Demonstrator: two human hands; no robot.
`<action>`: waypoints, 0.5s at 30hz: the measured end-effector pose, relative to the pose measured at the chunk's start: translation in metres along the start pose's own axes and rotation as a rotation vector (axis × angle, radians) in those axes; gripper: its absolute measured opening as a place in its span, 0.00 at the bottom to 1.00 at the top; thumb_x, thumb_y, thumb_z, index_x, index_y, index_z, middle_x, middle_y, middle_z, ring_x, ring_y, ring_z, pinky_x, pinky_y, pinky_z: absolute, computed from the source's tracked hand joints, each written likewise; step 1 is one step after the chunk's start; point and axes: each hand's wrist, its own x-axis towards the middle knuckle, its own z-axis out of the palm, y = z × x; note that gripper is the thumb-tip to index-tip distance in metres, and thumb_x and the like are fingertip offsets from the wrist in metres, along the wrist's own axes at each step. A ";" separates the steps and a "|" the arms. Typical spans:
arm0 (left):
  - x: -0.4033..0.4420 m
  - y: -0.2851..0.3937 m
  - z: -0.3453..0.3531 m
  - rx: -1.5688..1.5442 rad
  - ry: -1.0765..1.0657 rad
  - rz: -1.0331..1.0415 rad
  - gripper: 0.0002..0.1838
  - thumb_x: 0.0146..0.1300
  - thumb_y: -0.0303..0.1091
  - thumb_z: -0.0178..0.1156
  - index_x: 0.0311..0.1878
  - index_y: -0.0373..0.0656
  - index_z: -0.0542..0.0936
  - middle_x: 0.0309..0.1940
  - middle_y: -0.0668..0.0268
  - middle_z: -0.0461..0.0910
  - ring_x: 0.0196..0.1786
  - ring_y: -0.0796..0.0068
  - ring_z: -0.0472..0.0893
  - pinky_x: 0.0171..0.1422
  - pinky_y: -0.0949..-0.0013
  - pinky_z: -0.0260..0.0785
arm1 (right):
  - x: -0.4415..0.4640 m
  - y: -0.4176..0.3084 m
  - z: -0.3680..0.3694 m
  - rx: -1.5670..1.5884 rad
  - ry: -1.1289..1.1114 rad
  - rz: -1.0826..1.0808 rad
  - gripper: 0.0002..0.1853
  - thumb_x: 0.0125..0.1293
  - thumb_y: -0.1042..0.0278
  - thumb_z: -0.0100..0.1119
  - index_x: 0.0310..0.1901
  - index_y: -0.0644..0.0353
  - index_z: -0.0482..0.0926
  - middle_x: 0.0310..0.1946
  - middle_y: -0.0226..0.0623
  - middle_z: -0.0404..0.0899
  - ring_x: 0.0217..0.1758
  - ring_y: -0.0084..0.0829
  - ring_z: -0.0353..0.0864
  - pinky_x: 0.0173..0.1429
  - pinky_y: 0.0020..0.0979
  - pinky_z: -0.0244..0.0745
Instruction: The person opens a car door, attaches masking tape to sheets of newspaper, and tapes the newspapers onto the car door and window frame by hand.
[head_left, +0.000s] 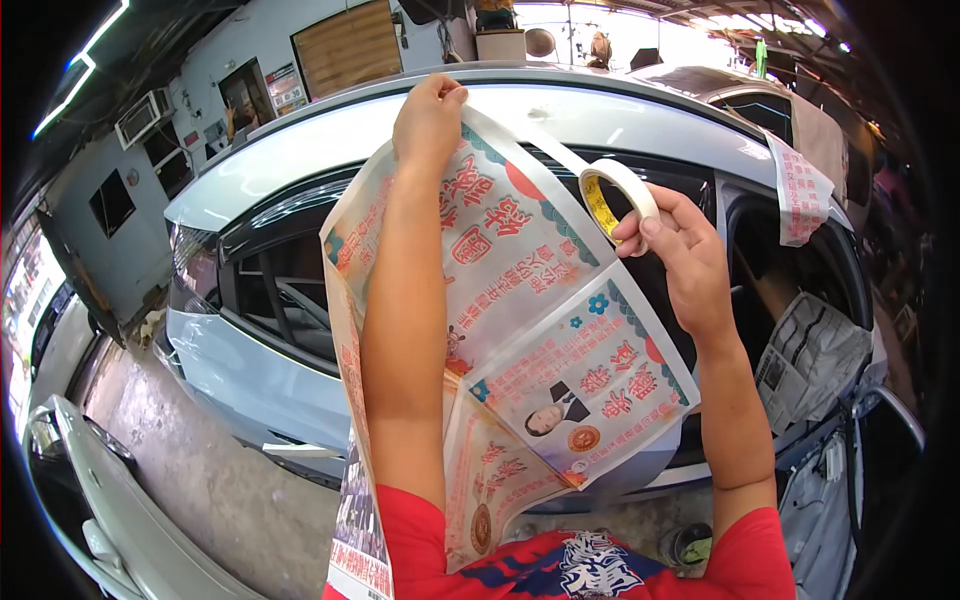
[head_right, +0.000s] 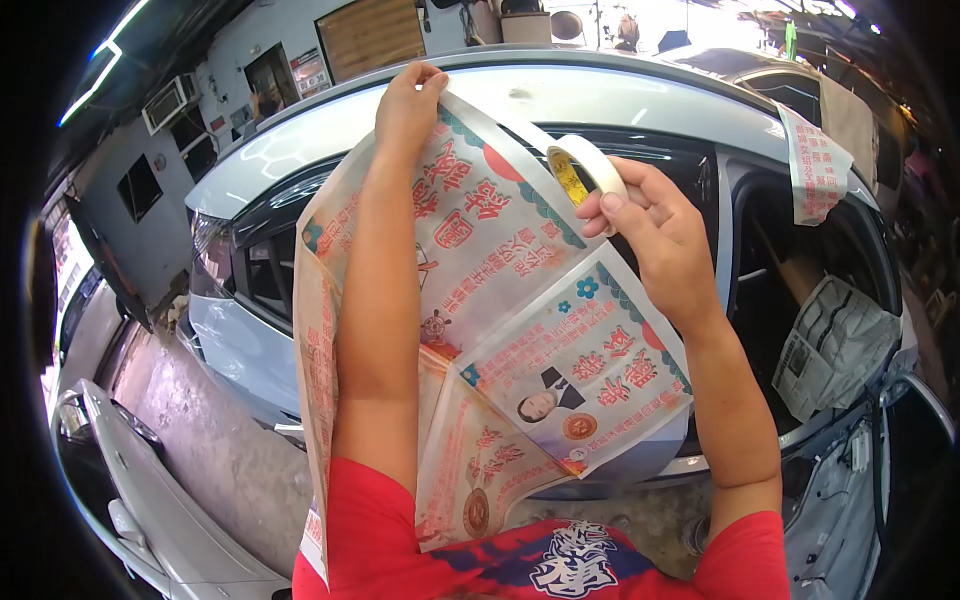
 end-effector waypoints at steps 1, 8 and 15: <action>-0.001 -0.003 0.003 -0.005 0.029 0.011 0.11 0.69 0.44 0.63 0.45 0.48 0.86 0.42 0.65 0.88 0.46 0.59 0.86 0.51 0.58 0.75 | -0.001 -0.002 0.003 -0.014 -0.004 0.003 0.20 0.79 0.70 0.53 0.67 0.71 0.73 0.45 0.39 0.85 0.47 0.24 0.82 0.59 0.28 0.76; 0.003 0.000 0.006 0.125 0.048 0.012 0.10 0.69 0.45 0.64 0.44 0.52 0.87 0.44 0.66 0.87 0.47 0.59 0.86 0.52 0.57 0.76 | 0.002 0.012 0.007 -0.075 -0.022 0.020 0.21 0.80 0.70 0.52 0.68 0.72 0.71 0.46 0.39 0.84 0.48 0.25 0.82 0.59 0.29 0.77; 0.002 -0.004 0.011 0.186 0.097 0.045 0.08 0.69 0.45 0.65 0.42 0.54 0.87 0.45 0.68 0.86 0.48 0.59 0.86 0.53 0.56 0.76 | 0.002 0.020 0.010 -0.034 -0.005 0.073 0.21 0.79 0.68 0.54 0.67 0.70 0.74 0.44 0.37 0.86 0.46 0.21 0.82 0.58 0.27 0.75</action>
